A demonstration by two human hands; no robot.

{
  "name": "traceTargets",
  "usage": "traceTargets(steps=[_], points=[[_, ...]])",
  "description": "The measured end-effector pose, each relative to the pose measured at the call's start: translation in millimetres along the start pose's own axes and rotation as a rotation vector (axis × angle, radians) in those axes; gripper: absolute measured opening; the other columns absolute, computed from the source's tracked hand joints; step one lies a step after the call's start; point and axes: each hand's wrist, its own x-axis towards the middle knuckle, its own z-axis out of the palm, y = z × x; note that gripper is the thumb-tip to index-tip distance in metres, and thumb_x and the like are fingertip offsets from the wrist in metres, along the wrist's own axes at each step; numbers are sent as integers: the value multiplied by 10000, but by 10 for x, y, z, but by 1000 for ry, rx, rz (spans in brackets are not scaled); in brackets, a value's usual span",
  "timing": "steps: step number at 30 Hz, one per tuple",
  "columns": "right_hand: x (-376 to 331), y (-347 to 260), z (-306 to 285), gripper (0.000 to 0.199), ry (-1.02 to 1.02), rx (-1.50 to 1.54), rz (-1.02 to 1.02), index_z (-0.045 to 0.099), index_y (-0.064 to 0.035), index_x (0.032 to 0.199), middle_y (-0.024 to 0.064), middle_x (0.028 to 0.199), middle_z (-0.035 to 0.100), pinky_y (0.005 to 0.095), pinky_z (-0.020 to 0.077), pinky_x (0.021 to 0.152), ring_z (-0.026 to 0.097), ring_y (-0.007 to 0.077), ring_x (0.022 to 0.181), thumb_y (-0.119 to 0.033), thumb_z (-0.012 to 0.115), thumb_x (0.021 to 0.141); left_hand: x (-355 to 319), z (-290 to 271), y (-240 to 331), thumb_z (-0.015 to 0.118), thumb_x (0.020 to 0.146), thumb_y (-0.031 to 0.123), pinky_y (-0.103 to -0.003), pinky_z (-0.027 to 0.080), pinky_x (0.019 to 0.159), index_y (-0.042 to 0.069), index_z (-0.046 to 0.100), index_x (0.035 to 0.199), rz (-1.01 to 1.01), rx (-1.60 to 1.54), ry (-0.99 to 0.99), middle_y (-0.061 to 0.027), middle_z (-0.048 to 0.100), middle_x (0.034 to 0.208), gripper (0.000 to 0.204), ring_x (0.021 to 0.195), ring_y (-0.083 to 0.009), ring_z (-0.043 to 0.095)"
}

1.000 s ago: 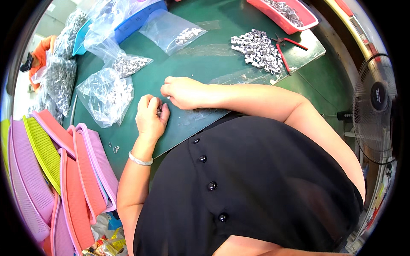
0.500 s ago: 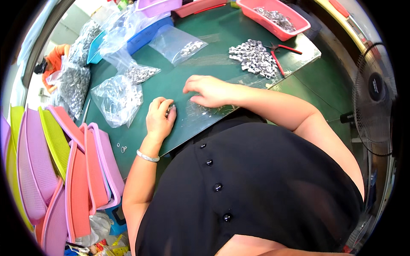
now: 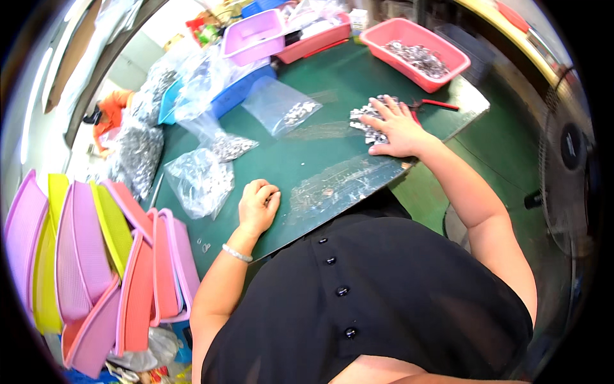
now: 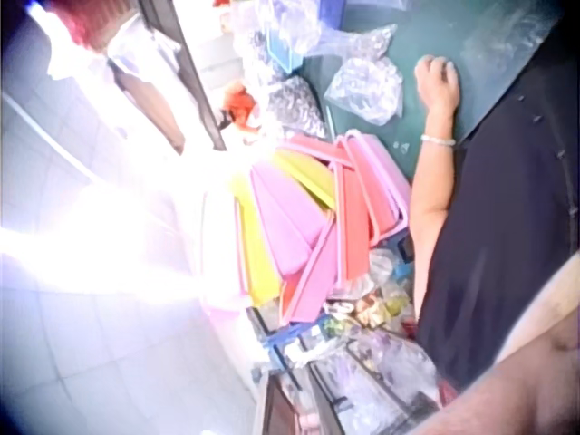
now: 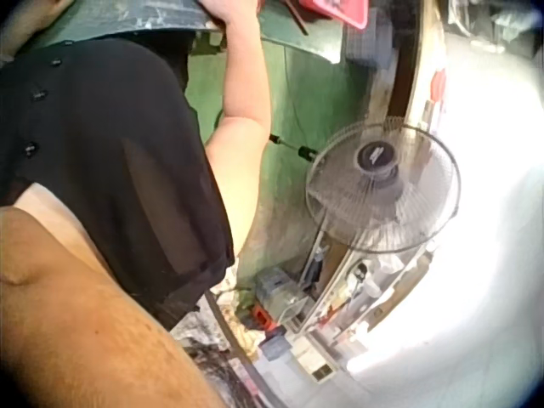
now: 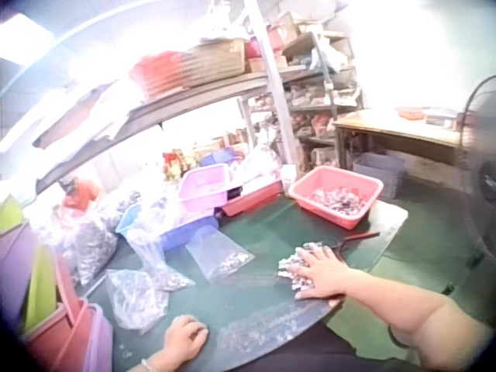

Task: The person assembles small metal hardware pieces by hand, picking up components from a green table and inserting them into plastic bags. The person repeatedly handles metal fasteners and plastic bags, organizing them into separate piles and containers.

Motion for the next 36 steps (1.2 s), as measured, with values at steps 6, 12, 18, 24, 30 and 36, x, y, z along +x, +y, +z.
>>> traceTargets(steps=[6, 12, 18, 24, 30, 36], points=[[93, 61, 42, 553, 98, 71, -80, 526, -199, 1206, 135, 1374, 349, 493, 234, 1012, 297, 371, 1259, -406, 654, 709, 10, -22, -6, 639, 746, 145, -366, 465, 714, 100, 610, 795, 53, 63, 46, -72, 566, 889, 73, 863, -275, 550], [104, 5, 98, 448, 211, 66, -104, 562, -123, 1125, 136, 1305, 428, 453, 282, 971, 367, 372, 1181, -271, 665, 715, 36, -26, -37, 645, 724, 119, -338, 466, 661, 110, 612, 773, 43, 38, 65, -41, 547, 862, 60, 789, -240, 543], [143, -31, 52, 441, 219, 74, -100, 571, -108, 1095, 124, 1278, 448, 444, 304, 951, 384, 363, 1156, -220, 683, 684, 85, -22, -40, 648, 703, 118, -335, 443, 650, 112, 596, 755, 9, 15, 46, -23, 528, 841, 74, 772, -221, 526], [212, 50, 16, 439, 171, 84, -123, 566, -77, 1072, 136, 1286, 433, 465, 296, 950, 371, 379, 1152, -225, 677, 674, 177, -67, -14, 651, 687, 121, -341, 391, 655, 125, 588, 786, -22, 43, 3, -12, 529, 847, 117, 760, -208, 515], [301, 80, 15, 454, 69, 78, -112, 549, -84, 1098, 165, 1318, 401, 518, 259, 960, 338, 421, 1179, -272, 654, 698, 213, -86, -33, 657, 682, 143, -355, 403, 706, 124, 585, 822, -123, 14, -68, -25, 530, 872, 158, 806, -221, 523], [264, 120, 33, 460, 20, 93, -107, 542, -83, 1125, 184, 1340, 380, 529, 242, 968, 317, 435, 1209, -340, 607, 750, 333, -164, -93, 650, 691, 159, -360, 401, 727, 138, 576, 854, -141, -14, -176, -24, 508, 913, 181, 855, -224, 489]])
